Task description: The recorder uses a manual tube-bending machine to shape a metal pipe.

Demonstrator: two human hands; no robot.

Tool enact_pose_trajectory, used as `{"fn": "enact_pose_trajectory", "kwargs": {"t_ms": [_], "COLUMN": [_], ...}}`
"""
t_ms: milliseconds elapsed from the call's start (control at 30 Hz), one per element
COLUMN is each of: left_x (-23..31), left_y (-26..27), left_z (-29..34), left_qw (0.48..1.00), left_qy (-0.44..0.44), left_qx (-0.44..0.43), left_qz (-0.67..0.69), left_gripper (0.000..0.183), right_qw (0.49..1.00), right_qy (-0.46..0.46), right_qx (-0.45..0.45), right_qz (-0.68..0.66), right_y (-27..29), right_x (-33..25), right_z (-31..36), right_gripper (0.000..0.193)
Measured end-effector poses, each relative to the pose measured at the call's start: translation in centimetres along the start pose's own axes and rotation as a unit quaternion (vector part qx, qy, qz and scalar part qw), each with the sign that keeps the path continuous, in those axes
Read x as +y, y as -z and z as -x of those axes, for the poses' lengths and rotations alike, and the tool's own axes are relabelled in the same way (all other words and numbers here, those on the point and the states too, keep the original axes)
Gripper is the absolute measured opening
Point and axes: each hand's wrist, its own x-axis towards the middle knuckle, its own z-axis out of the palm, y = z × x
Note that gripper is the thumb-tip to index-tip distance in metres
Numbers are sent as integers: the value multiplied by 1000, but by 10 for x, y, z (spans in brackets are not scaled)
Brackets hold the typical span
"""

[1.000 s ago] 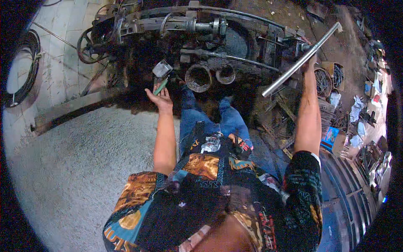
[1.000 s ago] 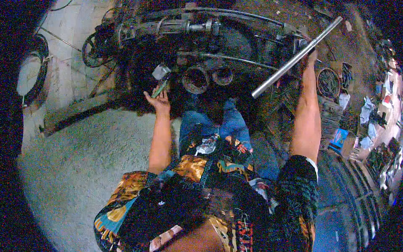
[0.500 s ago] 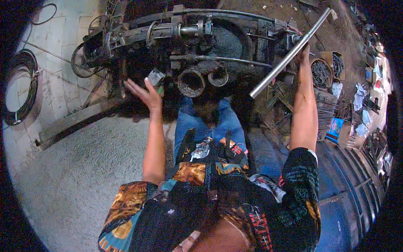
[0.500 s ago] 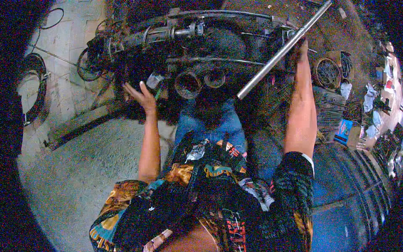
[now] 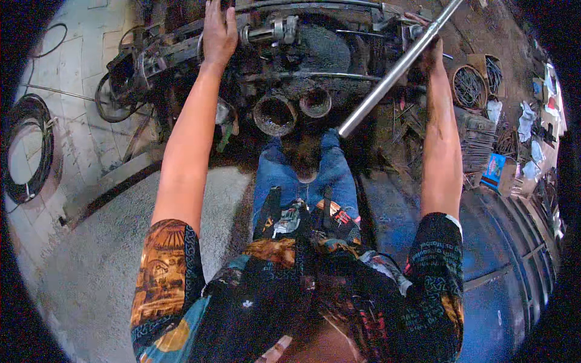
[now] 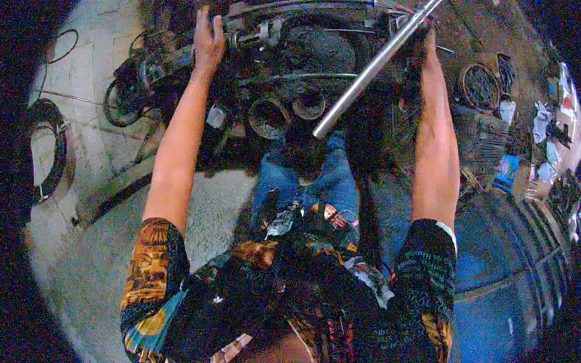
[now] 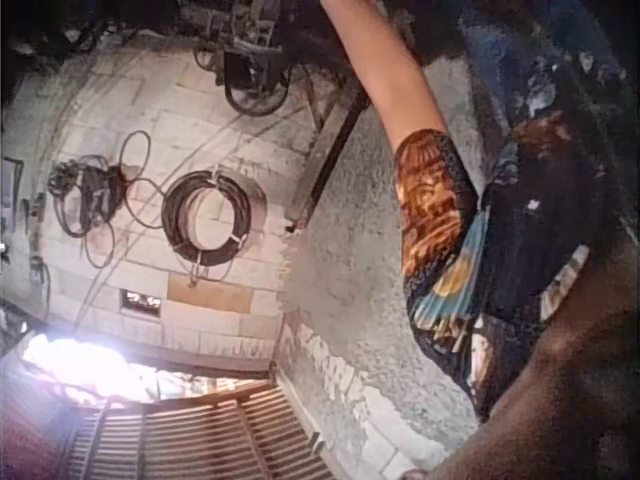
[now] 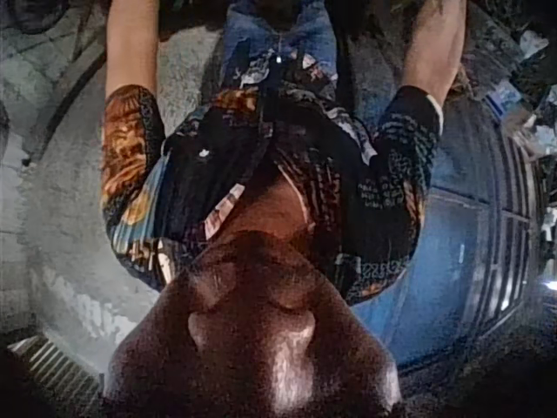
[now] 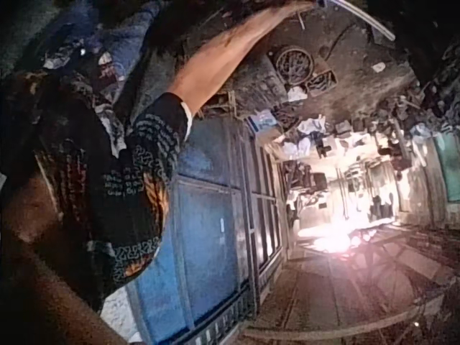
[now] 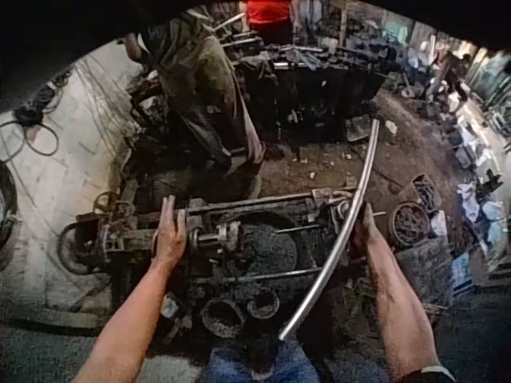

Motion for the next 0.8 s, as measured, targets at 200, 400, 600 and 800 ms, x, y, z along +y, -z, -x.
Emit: {"fn": "enact_pose_trajectory", "kwargs": {"t_ms": [200,400,600,800], "left_x": [7,11,20,29], "left_y": [-18,-13,-20,-16], "left_z": [3,-10,-2,-4], "left_qw": [994,968,993,996], "left_qy": [17,188,110,83], "left_qx": [-92,-143,-19,21], "left_qz": [56,87,-37,2], "left_gripper": [50,49,48,48], "right_qw": [991,996,996,995], "right_qy": [11,2,28,9], "right_qx": [-117,-91,-62,-98], "right_qz": [63,-22,-56,-7], "right_y": [-20,-2,-13,-39], "right_x": [-8,10,39,43], "right_z": [7,-5,-22,-17], "right_gripper": [76,50,37,45]}}
